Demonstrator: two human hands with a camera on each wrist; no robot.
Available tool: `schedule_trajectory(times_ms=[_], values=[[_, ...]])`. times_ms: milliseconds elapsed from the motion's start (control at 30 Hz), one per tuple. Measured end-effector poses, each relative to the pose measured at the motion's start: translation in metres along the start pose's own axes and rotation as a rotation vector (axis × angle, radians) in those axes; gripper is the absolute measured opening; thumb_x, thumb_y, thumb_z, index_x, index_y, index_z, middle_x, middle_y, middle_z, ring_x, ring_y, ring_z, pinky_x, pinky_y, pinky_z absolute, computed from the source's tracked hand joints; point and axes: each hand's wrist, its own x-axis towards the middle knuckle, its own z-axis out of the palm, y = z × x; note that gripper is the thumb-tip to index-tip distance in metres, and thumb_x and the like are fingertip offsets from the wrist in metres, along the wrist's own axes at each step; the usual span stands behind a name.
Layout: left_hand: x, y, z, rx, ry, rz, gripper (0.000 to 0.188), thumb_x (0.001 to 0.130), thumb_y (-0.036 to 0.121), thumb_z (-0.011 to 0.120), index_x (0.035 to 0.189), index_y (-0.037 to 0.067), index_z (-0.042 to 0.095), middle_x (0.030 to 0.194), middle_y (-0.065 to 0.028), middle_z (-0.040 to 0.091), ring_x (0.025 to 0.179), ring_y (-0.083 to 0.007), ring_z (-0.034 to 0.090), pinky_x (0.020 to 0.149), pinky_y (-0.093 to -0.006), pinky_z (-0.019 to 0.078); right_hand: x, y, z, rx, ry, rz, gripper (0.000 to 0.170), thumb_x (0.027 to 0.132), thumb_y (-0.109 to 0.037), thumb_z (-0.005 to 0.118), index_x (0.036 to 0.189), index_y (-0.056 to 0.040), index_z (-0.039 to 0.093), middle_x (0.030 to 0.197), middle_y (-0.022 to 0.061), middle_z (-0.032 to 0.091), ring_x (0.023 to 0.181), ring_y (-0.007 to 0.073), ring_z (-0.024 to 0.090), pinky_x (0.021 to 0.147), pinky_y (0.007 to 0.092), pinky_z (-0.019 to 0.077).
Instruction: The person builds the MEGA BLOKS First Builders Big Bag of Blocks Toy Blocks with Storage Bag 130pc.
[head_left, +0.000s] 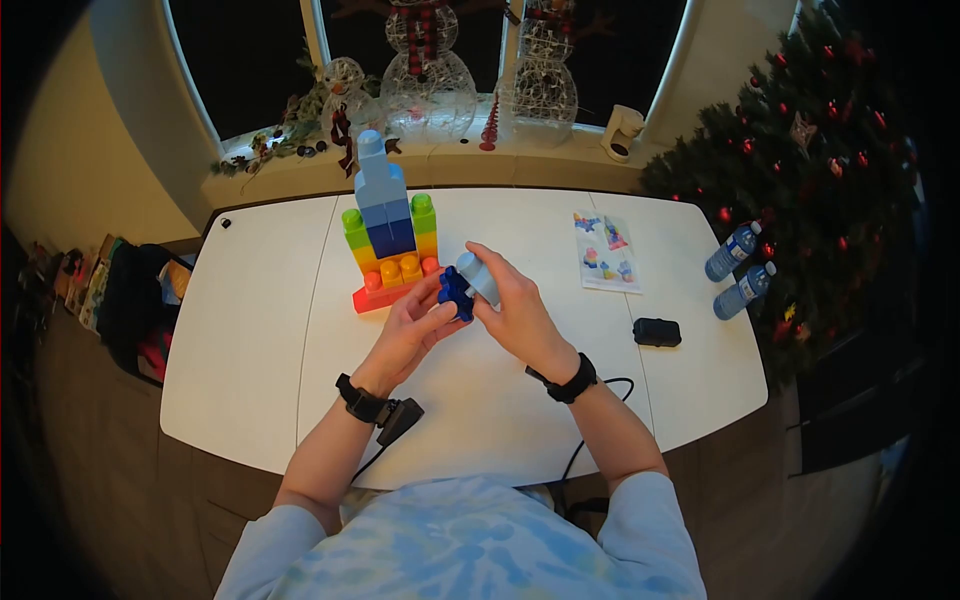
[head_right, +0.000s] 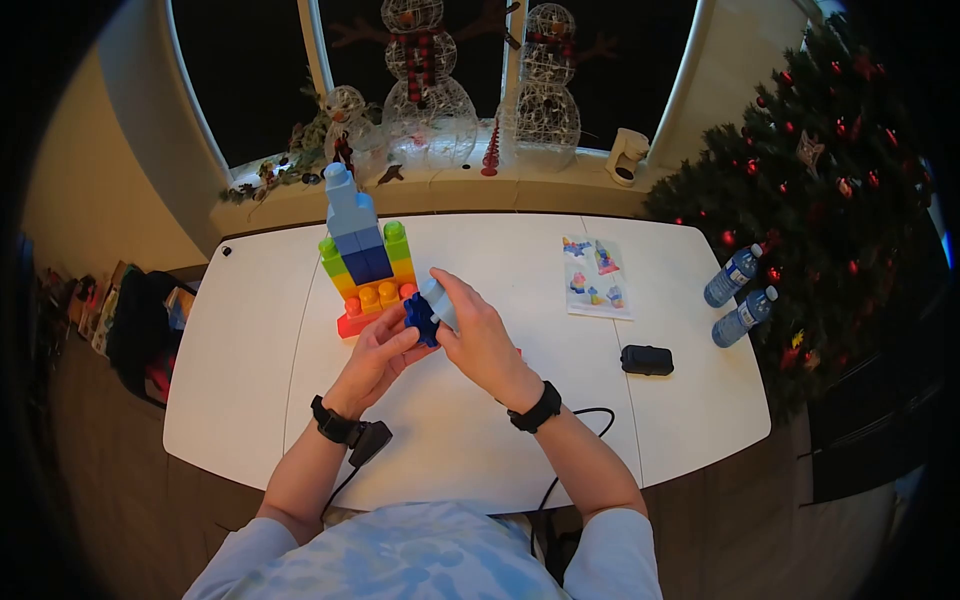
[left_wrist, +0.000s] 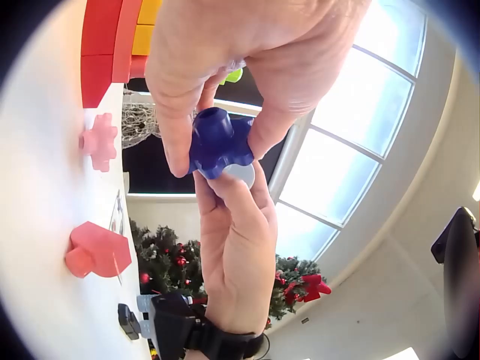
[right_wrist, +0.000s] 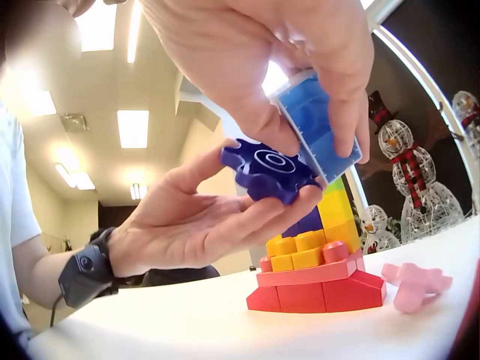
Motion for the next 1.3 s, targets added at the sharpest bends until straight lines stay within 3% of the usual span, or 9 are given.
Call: schedule_trajectory(times_ms=[33, 233, 367, 567, 1067, 1167, 1233, 1267, 1300], values=[[0.0, -0.001, -0.001, -0.001, -0.007, 0.008, 0.062, 0.099, 0.015, 0.072, 0.152, 0.002, 0.042, 0.137, -0.0056, 0.06, 0.13, -0.0183, 0.059, 0.109, -0.0403, 0.0533, -0.001, -0.001, 0.002, 0.018, -0.02, 0.015, 0.067, 0.084, 0.006, 0.061, 0.149, 0.0005, 0.044, 0.142, 0.0271, 0.055, 0.13, 0.0458, 0.055, 0.108, 0.049, 0.0479], [-0.004, -0.006, -0.005, 0.012, 0.001, 0.014, 0.059, 0.099, 0.015, 0.072, 0.152, 0.005, 0.046, 0.139, -0.0043, 0.06, 0.129, -0.0188, 0.059, 0.112, -0.0426, 0.0497, -0.008, -0.001, 0.014, -0.046, -0.003, -0.052, 0.072, 0.087, 0.006, 0.058, 0.154, 0.001, 0.035, 0.149, 0.0287, 0.047, 0.137, 0.0485, 0.048, 0.112, 0.0498, 0.0441], [-0.005, -0.005, -0.006, 0.012, -0.007, 0.009, 0.06, 0.1, 0.016, 0.072, 0.152, 0.006, 0.046, 0.141, -0.0034, 0.059, 0.13, -0.0191, 0.058, 0.114, -0.0436, 0.0474, -0.01, -0.004, 0.014, -0.061, 0.02, -0.112, 0.071, 0.088, 0.004, 0.058, 0.155, 0.0021, 0.034, 0.149, 0.0297, 0.047, 0.137, 0.0495, 0.048, 0.113, 0.05, 0.0428], [-0.003, -0.001, -0.002, 0.001, -0.014, 0.036, 0.06, 0.1, 0.016, 0.072, 0.153, 0.006, 0.045, 0.141, -0.0024, 0.058, 0.132, -0.0174, 0.056, 0.115, -0.0431, 0.0461, -0.007, -0.012, 0.011, 0.094, 0.043, 0.009, 0.069, 0.09, 0.001, 0.058, 0.155, 0.0031, 0.033, 0.151, 0.0302, 0.045, 0.139, 0.0489, 0.047, 0.115, 0.0502, 0.0404], [-0.006, -0.009, -0.013, 0.042, 0.076, 0.027, 0.062, 0.098, 0.01, 0.073, 0.153, 0.003, 0.046, 0.145, -0.0059, 0.054, 0.119, -0.0166, 0.065, 0.106, -0.038, 0.0538, -0.018, -0.005, 0.037, -0.077, -0.011, -0.19, 0.07, 0.096, -0.009, 0.06, 0.155, 0.0059, 0.027, 0.155, 0.0331, 0.037, 0.144, 0.0507, 0.039, 0.119, 0.051, 0.0351], [-0.007, -0.012, -0.022, 0.103, 0.126, 0.025, 0.062, 0.096, 0.009, 0.074, 0.152, 0.003, 0.047, 0.141, -0.0073, 0.055, 0.111, -0.0156, 0.067, 0.101, -0.0352, 0.0555, -0.021, 0.008, 0.048, 0.009, -0.033, -0.148, 0.069, 0.097, -0.013, 0.06, 0.155, 0.0056, 0.028, 0.154, 0.033, 0.038, 0.146, 0.049, 0.037, 0.12, 0.0506, 0.0333], [-0.009, -0.015, -0.037, 0.285, 0.15, -0.043, 0.06, 0.091, 0.008, 0.076, 0.146, 0.005, 0.051, 0.139, -0.0074, 0.055, 0.103, -0.0144, 0.068, 0.096, -0.0331, 0.0567, -0.022, 0.022, 0.055, 0.059, -0.204, -0.087, 0.071, 0.098, -0.015, 0.061, 0.158, 0.003, 0.027, 0.161, 0.0279, 0.035, 0.151, 0.0416, 0.034, 0.123, 0.0464, 0.0299], [-0.009, -0.019, -0.046, 0.287, 0.149, -0.042, 0.06, 0.091, 0.008, 0.076, 0.146, 0.005, 0.051, 0.139, -0.0074, 0.055, 0.103, -0.0144, 0.068, 0.096, -0.0331, 0.0567, -0.023, 0.024, 0.055, 0.059, -0.203, -0.089, 0.071, 0.098, -0.015, 0.061, 0.158, 0.003, 0.027, 0.161, 0.0279, 0.035, 0.151, 0.0416, 0.034, 0.123, 0.0464, 0.0299], [-0.009, -0.02, -0.051, 0.413, 0.19, -0.007, 0.059, 0.088, 0.01, 0.079, 0.141, 0.005, 0.055, 0.131, -0.0075, 0.059, 0.102, -0.0154, 0.068, 0.092, -0.0329, 0.057, -0.023, 0.025, 0.052, 0.007, -0.245, -0.075, 0.068, 0.098, -0.016, 0.062, 0.156, 0.0016, 0.033, 0.16, 0.0255, 0.038, 0.151, 0.0395, 0.036, 0.123, 0.0458, 0.0317]])
